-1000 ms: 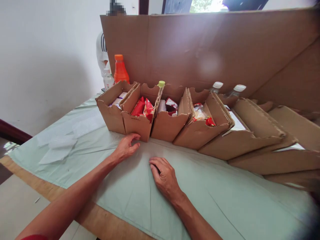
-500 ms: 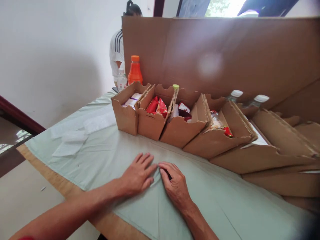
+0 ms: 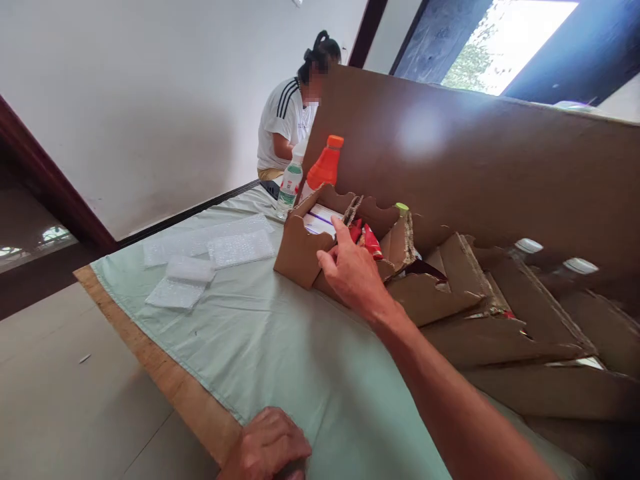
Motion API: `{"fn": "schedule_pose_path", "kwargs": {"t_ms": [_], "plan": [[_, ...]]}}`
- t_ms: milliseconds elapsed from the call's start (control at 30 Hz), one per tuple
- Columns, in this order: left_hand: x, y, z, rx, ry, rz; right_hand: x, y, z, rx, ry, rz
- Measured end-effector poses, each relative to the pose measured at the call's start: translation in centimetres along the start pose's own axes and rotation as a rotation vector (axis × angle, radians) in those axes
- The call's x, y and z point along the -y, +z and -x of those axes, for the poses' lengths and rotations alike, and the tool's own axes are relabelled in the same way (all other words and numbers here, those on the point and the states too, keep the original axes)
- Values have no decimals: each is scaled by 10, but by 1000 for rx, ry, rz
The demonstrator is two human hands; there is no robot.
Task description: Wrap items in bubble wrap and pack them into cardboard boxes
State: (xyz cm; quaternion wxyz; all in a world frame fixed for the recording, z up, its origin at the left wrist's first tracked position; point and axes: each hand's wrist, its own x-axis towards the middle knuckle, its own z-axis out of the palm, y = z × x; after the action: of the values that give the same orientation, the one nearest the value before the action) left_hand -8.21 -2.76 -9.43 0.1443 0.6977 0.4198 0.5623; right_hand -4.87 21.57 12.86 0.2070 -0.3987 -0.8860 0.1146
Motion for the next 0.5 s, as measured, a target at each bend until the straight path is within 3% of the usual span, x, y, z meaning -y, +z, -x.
{"fn": "schedule_pose_path", "kwargs": {"t_ms": [100,200,333,433,500], "plan": [[-8,-4,-14,-56,88,-41,3,8,-22,22,45,-18],[-16,-8,-16,-140,53,-44,6,17,-13,7,29,-72],[-29,-23,-5,-344,-120,-152,24,12,37,35,-67,-123],[-36,-50,0,-353,-330,-246,33,-9,91,92,-202,-185],[-37,-71,-3,-425,-450,-272,26,-29,128,135,-219,-254]]}}
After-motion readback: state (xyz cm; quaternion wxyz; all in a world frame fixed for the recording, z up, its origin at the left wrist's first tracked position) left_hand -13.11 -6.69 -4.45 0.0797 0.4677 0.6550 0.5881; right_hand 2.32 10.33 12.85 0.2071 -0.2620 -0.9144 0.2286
